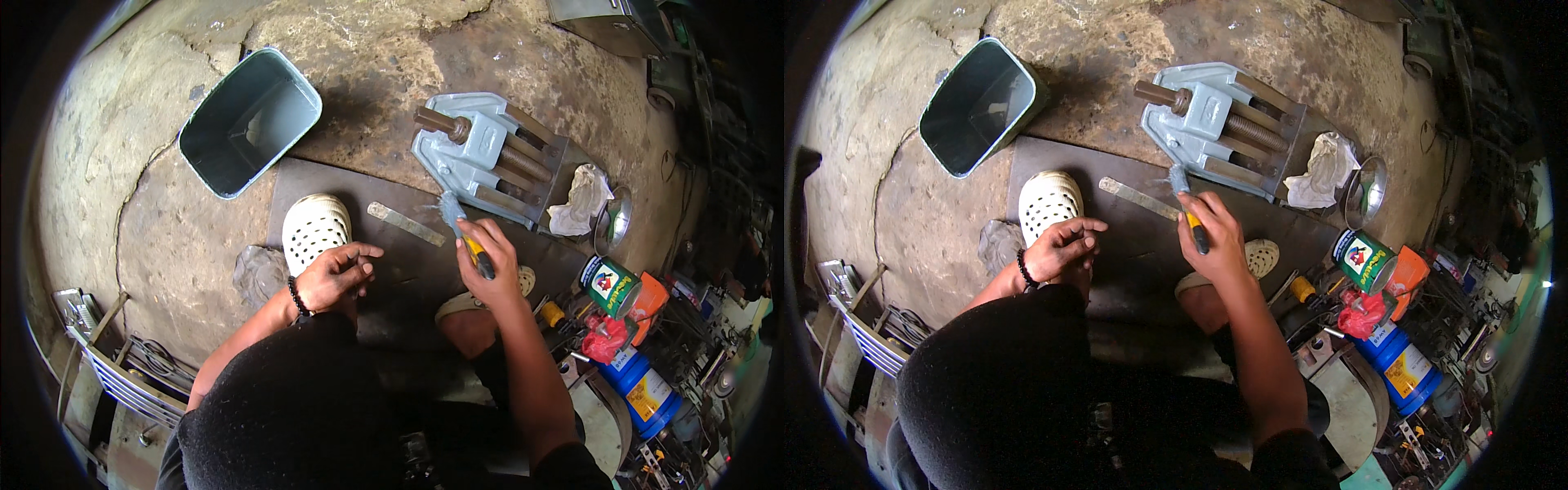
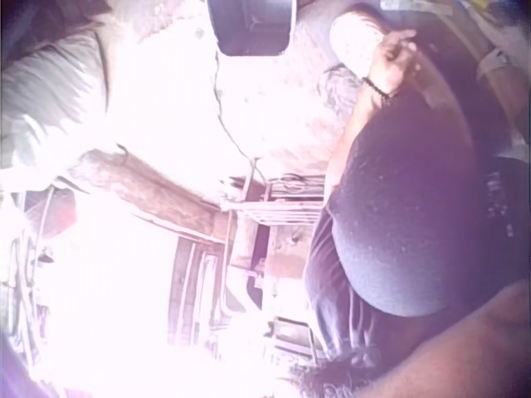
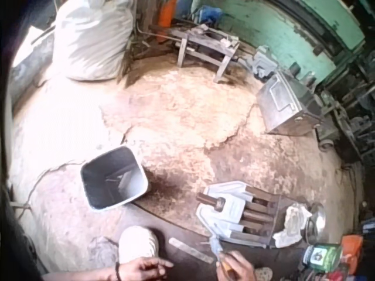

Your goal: The person paints a metal bench vise with light blue paint using a brush. They repeatedly dip the brush into a paint container and apply paint to the vise jaws and body, then wipe excess paint with a cloth.

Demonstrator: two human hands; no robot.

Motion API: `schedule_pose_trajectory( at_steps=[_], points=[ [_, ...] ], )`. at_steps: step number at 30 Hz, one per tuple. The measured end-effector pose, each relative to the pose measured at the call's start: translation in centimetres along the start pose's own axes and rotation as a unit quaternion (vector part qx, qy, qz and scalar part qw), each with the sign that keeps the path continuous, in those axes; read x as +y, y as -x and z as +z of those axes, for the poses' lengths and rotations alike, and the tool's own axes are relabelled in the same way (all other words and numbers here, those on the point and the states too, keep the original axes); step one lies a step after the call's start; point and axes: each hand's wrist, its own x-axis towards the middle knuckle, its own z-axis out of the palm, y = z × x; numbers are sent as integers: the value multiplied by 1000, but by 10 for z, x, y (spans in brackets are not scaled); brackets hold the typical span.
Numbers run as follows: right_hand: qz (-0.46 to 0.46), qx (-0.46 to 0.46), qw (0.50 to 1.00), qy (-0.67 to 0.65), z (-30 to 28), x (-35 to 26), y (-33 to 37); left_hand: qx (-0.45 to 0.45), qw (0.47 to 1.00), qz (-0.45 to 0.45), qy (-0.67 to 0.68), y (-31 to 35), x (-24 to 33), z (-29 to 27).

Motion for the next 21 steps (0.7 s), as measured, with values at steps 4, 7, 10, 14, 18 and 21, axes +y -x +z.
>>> schedule_pose_trajectory(
  at_steps=[4, 7, 10, 14, 18, 21],
  points=[
    [-21, -40, 999, 24, 6, 5, -18, 6, 1000, 0, -2, 0, 1, 1],
    [-32, -38, 998, 29, 10, 9, -31, 6, 1000, -3, -13, 0, 2, 1],
    [-14, -41, 997, 70, 6, 8, -37, 7, 1000, -8, -11, -1, 4, 1],
    [17, -50, 994, 92, -10, -2, -25, 6, 1000, -11, -3, -1, 6, 1],
    [-7, -52, 995, 82, -8, -7, -23, 8, 999, -36, 0, -1, 9, 3],
    [-14, -74, 992, 100, 1, 2, -33, 10, 999, -33, -2, 0, 11, 4]
  ],
)
